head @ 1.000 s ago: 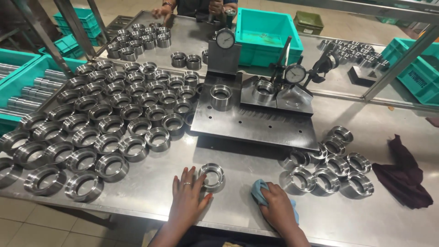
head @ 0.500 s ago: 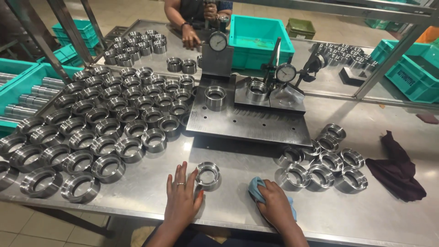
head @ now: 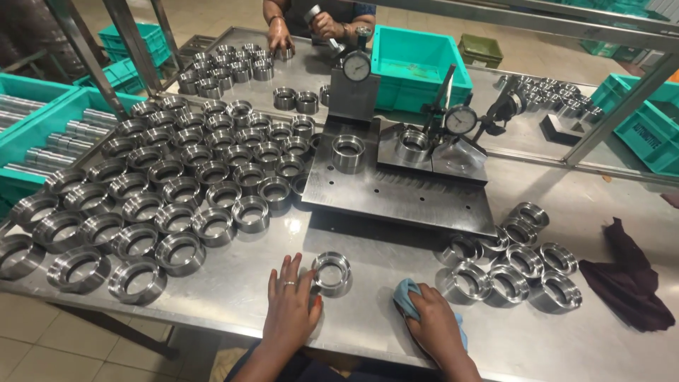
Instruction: Cleaning and inspecting cylindrical metal parts at a workstation using a cloth and dial gauges.
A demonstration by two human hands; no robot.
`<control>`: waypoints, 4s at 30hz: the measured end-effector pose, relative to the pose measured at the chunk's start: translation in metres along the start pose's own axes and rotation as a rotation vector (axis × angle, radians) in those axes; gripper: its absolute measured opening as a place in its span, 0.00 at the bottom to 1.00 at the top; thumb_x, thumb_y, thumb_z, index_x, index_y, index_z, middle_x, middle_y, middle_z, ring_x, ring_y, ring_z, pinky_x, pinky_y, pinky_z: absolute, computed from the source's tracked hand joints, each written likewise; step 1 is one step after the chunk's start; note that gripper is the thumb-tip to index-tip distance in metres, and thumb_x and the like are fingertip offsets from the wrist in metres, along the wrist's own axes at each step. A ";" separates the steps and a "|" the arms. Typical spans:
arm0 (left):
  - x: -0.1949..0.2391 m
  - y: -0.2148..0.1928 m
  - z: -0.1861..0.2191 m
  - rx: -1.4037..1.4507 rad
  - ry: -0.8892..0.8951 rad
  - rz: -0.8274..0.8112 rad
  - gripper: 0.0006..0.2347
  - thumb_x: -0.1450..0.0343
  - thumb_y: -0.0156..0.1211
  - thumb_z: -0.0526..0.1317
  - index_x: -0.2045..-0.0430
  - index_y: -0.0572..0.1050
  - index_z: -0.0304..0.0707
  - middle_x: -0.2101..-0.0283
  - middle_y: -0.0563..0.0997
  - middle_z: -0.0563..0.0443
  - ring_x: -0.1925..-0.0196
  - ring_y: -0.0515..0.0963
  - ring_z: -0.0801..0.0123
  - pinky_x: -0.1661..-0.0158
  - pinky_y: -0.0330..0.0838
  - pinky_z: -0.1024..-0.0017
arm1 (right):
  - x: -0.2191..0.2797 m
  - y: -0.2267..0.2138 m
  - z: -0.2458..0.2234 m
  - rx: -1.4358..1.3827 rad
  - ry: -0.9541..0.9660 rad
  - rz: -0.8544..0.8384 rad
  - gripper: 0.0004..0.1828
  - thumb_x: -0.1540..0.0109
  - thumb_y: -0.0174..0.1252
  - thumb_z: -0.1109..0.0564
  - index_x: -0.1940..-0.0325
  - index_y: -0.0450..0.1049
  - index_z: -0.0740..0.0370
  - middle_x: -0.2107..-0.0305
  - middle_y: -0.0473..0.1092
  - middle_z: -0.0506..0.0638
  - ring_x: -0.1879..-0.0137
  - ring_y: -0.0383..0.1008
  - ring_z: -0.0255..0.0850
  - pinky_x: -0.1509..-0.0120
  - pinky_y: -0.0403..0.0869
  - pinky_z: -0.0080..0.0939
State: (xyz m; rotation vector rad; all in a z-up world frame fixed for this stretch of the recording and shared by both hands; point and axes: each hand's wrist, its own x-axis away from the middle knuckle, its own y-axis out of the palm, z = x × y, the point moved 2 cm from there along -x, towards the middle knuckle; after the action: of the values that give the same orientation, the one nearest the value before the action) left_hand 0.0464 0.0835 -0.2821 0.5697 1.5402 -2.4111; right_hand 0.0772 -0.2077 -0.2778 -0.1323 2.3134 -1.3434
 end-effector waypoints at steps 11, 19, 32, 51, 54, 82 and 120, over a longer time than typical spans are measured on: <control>-0.005 0.005 0.001 0.036 0.010 -0.039 0.23 0.37 0.66 0.40 0.47 0.69 0.36 0.33 0.63 0.35 0.27 0.53 0.41 0.34 0.45 0.37 | -0.005 0.005 0.010 0.063 0.137 0.010 0.23 0.54 0.67 0.64 0.54 0.77 0.64 0.54 0.71 0.56 0.49 0.71 0.55 0.43 0.70 0.52; -0.004 0.010 -0.006 0.024 -0.056 -0.100 0.23 0.36 0.64 0.40 0.45 0.71 0.41 0.33 0.62 0.37 0.24 0.49 0.41 0.34 0.43 0.38 | -0.008 0.016 0.019 0.051 0.137 -0.003 0.27 0.56 0.66 0.64 0.52 0.78 0.63 0.51 0.72 0.56 0.47 0.71 0.55 0.42 0.69 0.52; -0.025 -0.006 0.010 0.144 0.103 -0.086 0.36 0.44 0.72 0.50 0.39 0.70 0.41 0.26 0.51 0.26 0.26 0.42 0.33 0.37 0.39 0.28 | -0.009 0.016 0.020 0.081 0.225 -0.089 0.28 0.56 0.66 0.63 0.51 0.78 0.61 0.54 0.71 0.53 0.46 0.72 0.51 0.40 0.71 0.49; -0.035 0.030 0.028 0.800 -0.162 -0.216 0.17 0.42 0.79 0.43 0.72 0.77 0.28 0.32 0.64 0.44 0.31 0.66 0.51 0.43 0.72 0.61 | -0.009 0.014 -0.015 -0.046 0.087 -0.129 0.16 0.46 0.68 0.52 0.56 0.80 0.59 0.57 0.75 0.53 0.49 0.74 0.51 0.46 0.72 0.49; -0.036 0.035 0.022 0.863 -0.250 -0.223 0.22 0.44 0.77 0.39 0.58 0.77 0.31 0.33 0.63 0.50 0.37 0.73 0.58 0.44 0.74 0.63 | -0.011 0.017 -0.013 -0.027 0.097 -0.132 0.16 0.46 0.68 0.52 0.57 0.80 0.59 0.56 0.74 0.53 0.49 0.74 0.51 0.46 0.72 0.49; -0.040 0.035 0.025 0.773 -0.354 -0.327 0.32 0.38 0.72 0.37 0.39 0.66 0.33 0.32 0.59 0.51 0.29 0.64 0.59 0.36 0.67 0.64 | -0.013 0.024 -0.007 -0.022 0.165 -0.189 0.19 0.48 0.71 0.53 0.55 0.82 0.61 0.52 0.75 0.53 0.47 0.74 0.49 0.44 0.73 0.48; -0.041 0.032 0.025 0.764 -0.359 -0.332 0.23 0.39 0.72 0.37 0.52 0.73 0.29 0.31 0.55 0.48 0.35 0.72 0.57 0.46 0.78 0.66 | -0.013 0.023 -0.010 0.010 0.179 -0.213 0.18 0.46 0.69 0.50 0.56 0.81 0.61 0.51 0.74 0.53 0.48 0.75 0.48 0.46 0.74 0.48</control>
State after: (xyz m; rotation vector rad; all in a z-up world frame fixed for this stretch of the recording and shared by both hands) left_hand 0.0905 0.0462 -0.2810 -0.0341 0.5714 -3.1133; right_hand 0.0878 -0.1843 -0.2885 -0.2721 2.4986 -1.5253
